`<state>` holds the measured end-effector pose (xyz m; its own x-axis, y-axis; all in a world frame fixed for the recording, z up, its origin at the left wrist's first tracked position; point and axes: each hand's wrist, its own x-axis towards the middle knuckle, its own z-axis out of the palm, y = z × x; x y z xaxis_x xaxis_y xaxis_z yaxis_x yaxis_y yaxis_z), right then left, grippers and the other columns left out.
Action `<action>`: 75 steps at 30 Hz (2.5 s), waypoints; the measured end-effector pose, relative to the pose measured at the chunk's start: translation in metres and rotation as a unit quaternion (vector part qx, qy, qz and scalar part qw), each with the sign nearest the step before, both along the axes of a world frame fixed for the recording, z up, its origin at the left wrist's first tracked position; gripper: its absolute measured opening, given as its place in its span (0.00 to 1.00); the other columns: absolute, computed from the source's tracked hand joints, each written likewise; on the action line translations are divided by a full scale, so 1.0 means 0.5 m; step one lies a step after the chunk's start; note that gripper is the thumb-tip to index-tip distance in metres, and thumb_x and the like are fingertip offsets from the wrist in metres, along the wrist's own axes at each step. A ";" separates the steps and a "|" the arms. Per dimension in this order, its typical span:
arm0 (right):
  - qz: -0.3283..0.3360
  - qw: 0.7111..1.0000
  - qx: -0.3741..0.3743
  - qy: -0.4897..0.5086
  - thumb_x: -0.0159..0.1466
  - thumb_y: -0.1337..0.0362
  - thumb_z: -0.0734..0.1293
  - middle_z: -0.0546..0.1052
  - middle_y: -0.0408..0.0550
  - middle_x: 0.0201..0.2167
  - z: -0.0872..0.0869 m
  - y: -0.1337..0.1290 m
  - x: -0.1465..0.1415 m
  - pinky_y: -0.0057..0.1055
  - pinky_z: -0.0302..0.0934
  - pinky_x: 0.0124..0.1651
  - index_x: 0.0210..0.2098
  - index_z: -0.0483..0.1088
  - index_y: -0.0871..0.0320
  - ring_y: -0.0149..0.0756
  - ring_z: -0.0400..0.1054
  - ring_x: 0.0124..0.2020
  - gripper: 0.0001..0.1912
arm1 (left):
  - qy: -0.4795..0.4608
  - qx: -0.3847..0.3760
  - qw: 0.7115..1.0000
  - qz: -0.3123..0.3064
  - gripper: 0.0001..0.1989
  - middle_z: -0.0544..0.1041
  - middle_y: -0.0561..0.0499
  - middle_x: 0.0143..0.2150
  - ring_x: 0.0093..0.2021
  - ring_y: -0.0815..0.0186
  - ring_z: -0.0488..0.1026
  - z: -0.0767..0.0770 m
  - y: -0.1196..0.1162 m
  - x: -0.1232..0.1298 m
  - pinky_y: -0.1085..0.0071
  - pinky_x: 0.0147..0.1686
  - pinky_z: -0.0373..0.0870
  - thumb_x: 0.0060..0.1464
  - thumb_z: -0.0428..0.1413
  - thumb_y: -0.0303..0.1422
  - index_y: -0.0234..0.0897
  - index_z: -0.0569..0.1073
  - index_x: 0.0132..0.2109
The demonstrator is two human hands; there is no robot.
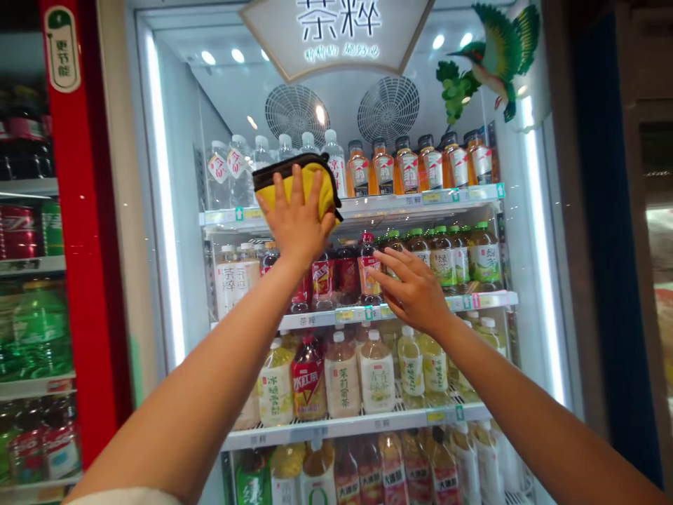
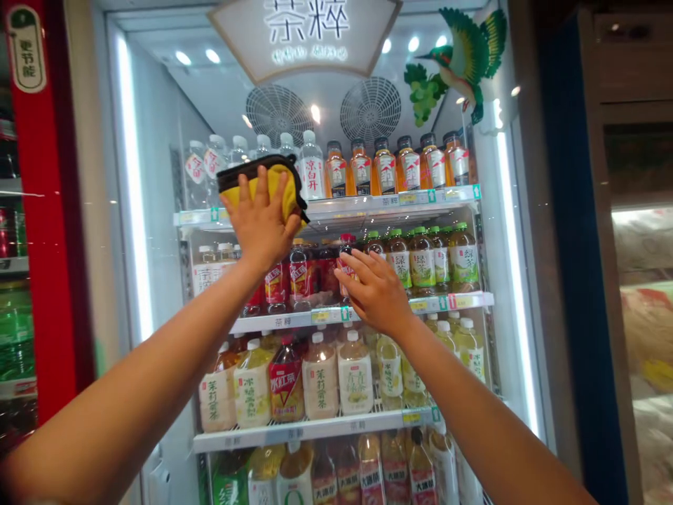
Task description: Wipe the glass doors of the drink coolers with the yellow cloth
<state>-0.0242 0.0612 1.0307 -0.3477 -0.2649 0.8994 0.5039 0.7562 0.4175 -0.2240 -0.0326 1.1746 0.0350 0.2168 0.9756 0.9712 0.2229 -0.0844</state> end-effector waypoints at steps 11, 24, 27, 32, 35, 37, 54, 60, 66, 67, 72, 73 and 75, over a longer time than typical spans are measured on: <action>0.013 0.999 0.032 -0.003 0.69 0.72 0.64 0.71 0.54 0.66 -0.024 0.038 0.043 0.51 0.57 0.71 0.58 0.74 0.56 0.45 0.61 0.70 0.20 | 0.202 -0.114 0.973 -0.005 0.38 0.50 0.54 0.78 0.78 0.48 0.42 -0.138 -0.029 -0.040 0.39 0.74 0.35 0.61 0.59 0.41 0.57 0.54 0.74; 0.032 0.998 0.036 0.041 0.70 0.77 0.60 0.73 0.51 0.64 -0.042 0.055 0.053 0.50 0.56 0.73 0.59 0.73 0.54 0.39 0.57 0.72 0.22 | 0.238 -0.068 0.967 -0.051 0.36 0.49 0.50 0.79 0.78 0.48 0.42 -0.083 0.055 0.074 0.41 0.74 0.35 0.64 0.55 0.42 0.50 0.55 0.75; 0.037 0.996 0.048 0.062 0.70 0.76 0.61 0.75 0.53 0.63 -0.042 0.050 0.045 0.51 0.57 0.72 0.57 0.74 0.55 0.40 0.59 0.71 0.20 | 0.295 -0.121 0.946 -0.058 0.36 0.51 0.51 0.78 0.78 0.50 0.43 -0.119 0.017 0.028 0.44 0.75 0.36 0.62 0.58 0.43 0.51 0.56 0.74; 0.028 0.997 0.055 0.044 0.71 0.75 0.61 0.75 0.52 0.62 -0.031 0.050 0.053 0.50 0.60 0.70 0.58 0.73 0.55 0.39 0.61 0.70 0.20 | 0.175 -0.052 0.982 -0.050 0.34 0.50 0.52 0.78 0.78 0.48 0.44 -0.060 -0.005 -0.040 0.40 0.74 0.36 0.63 0.55 0.43 0.52 0.57 0.73; 0.038 0.997 0.057 0.039 0.71 0.74 0.61 0.76 0.51 0.61 -0.025 0.051 0.060 0.49 0.62 0.69 0.58 0.73 0.55 0.39 0.62 0.70 0.19 | 0.092 0.005 0.994 -0.058 0.35 0.48 0.50 0.79 0.78 0.45 0.41 -0.003 0.022 -0.006 0.36 0.73 0.32 0.63 0.54 0.44 0.50 0.57 0.74; 0.044 0.997 0.058 0.041 0.71 0.74 0.61 0.77 0.52 0.61 -0.023 0.052 0.066 0.49 0.63 0.69 0.57 0.74 0.56 0.39 0.64 0.68 0.19 | 0.086 0.005 0.994 -0.067 0.36 0.47 0.50 0.79 0.78 0.45 0.39 0.012 0.048 0.042 0.36 0.73 0.29 0.63 0.54 0.44 0.49 0.56 0.74; 0.031 0.998 0.061 0.012 0.69 0.75 0.64 0.78 0.50 0.59 -0.016 0.135 0.248 0.48 0.65 0.66 0.55 0.76 0.55 0.41 0.69 0.64 0.19 | 0.072 -0.016 0.997 -0.003 0.36 0.47 0.48 0.79 0.78 0.42 0.41 -0.060 0.092 0.176 0.33 0.72 0.36 0.63 0.56 0.41 0.49 0.56 0.74; 0.024 0.998 0.058 0.028 0.70 0.74 0.63 0.78 0.49 0.59 -0.034 0.155 0.302 0.47 0.66 0.65 0.53 0.77 0.54 0.41 0.70 0.63 0.17 | 0.199 -0.095 0.975 -0.030 0.36 0.48 0.50 0.79 0.78 0.47 0.39 -0.115 0.134 0.275 0.39 0.74 0.33 0.62 0.58 0.42 0.52 0.56 0.74; 0.018 0.999 0.044 -0.002 0.70 0.74 0.63 0.77 0.48 0.61 -0.047 0.178 0.344 0.48 0.65 0.66 0.55 0.76 0.53 0.41 0.68 0.65 0.19 | 0.197 -0.126 0.972 -0.013 0.36 0.53 0.52 0.78 0.78 0.49 0.43 -0.115 0.098 0.230 0.41 0.74 0.36 0.61 0.59 0.39 0.54 0.58 0.73; 0.018 0.999 0.047 -0.007 0.70 0.74 0.63 0.77 0.49 0.61 -0.046 0.181 0.350 0.48 0.66 0.66 0.55 0.76 0.54 0.41 0.69 0.65 0.18 | 0.167 -0.104 0.980 -0.013 0.35 0.52 0.51 0.78 0.78 0.48 0.43 -0.100 0.104 0.234 0.40 0.74 0.37 0.62 0.57 0.39 0.53 0.58 0.73; 0.008 0.999 0.033 0.001 0.69 0.74 0.64 0.76 0.50 0.62 -0.041 0.200 0.388 0.48 0.66 0.66 0.56 0.76 0.53 0.43 0.68 0.65 0.19 | 0.056 0.020 0.998 -0.026 0.36 0.48 0.46 0.79 0.78 0.42 0.41 -0.076 0.157 0.298 0.32 0.71 0.36 0.63 0.53 0.40 0.49 0.54 0.75; 0.007 1.000 0.026 0.004 0.68 0.75 0.64 0.76 0.50 0.62 -0.044 0.204 0.398 0.49 0.66 0.66 0.57 0.75 0.53 0.43 0.67 0.66 0.20 | 0.064 0.019 0.997 -0.027 0.36 0.47 0.47 0.79 0.78 0.42 0.41 -0.091 0.162 0.309 0.32 0.71 0.36 0.63 0.54 0.40 0.49 0.54 0.75; 0.005 1.000 0.021 0.010 0.69 0.75 0.64 0.75 0.50 0.62 -0.053 0.212 0.419 0.49 0.67 0.65 0.59 0.74 0.53 0.43 0.67 0.66 0.22 | 0.114 -0.021 0.993 -0.025 0.36 0.49 0.48 0.78 0.78 0.44 0.41 -0.130 0.163 0.323 0.35 0.72 0.36 0.62 0.55 0.39 0.50 0.54 0.75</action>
<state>0.1855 0.1674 1.0044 -0.3272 -0.3063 0.8939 0.5055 0.7425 0.4394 -0.0625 0.0489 1.1098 0.2664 0.2498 0.9309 0.9354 0.1659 -0.3122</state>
